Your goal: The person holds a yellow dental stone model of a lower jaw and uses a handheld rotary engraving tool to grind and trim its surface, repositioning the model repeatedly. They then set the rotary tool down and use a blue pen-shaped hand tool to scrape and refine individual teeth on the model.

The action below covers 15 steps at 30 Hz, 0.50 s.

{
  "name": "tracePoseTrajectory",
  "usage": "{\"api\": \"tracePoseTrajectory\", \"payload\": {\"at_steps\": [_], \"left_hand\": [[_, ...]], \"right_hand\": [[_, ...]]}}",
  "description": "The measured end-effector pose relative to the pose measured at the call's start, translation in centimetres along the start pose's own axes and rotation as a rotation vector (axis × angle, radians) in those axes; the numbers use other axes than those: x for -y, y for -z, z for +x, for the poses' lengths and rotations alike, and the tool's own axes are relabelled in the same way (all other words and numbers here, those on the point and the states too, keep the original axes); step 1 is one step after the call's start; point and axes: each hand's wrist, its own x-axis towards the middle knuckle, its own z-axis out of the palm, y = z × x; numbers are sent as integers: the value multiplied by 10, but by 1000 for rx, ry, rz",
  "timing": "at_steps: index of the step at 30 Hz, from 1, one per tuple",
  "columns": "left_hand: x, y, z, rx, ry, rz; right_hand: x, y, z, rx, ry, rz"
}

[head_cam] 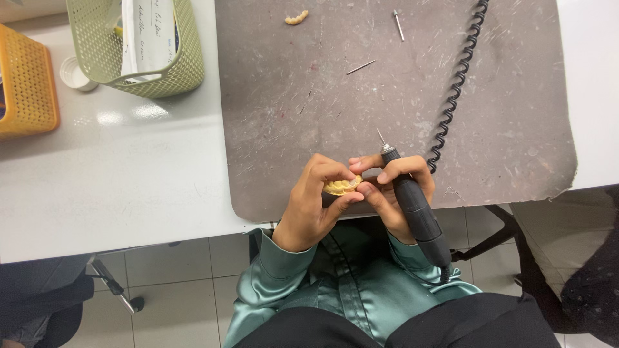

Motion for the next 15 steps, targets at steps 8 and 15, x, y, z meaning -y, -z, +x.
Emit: {"api": "tracePoseTrajectory", "payload": {"at_steps": [8, 15], "left_hand": [[0, 1, -3, -74, 49, -51], [-5, 2, -4, -113, 127, -65]], "right_hand": [[-1, 0, 1, 27, 17, 8], [-1, -2, -1, 7, 42, -15]]}}
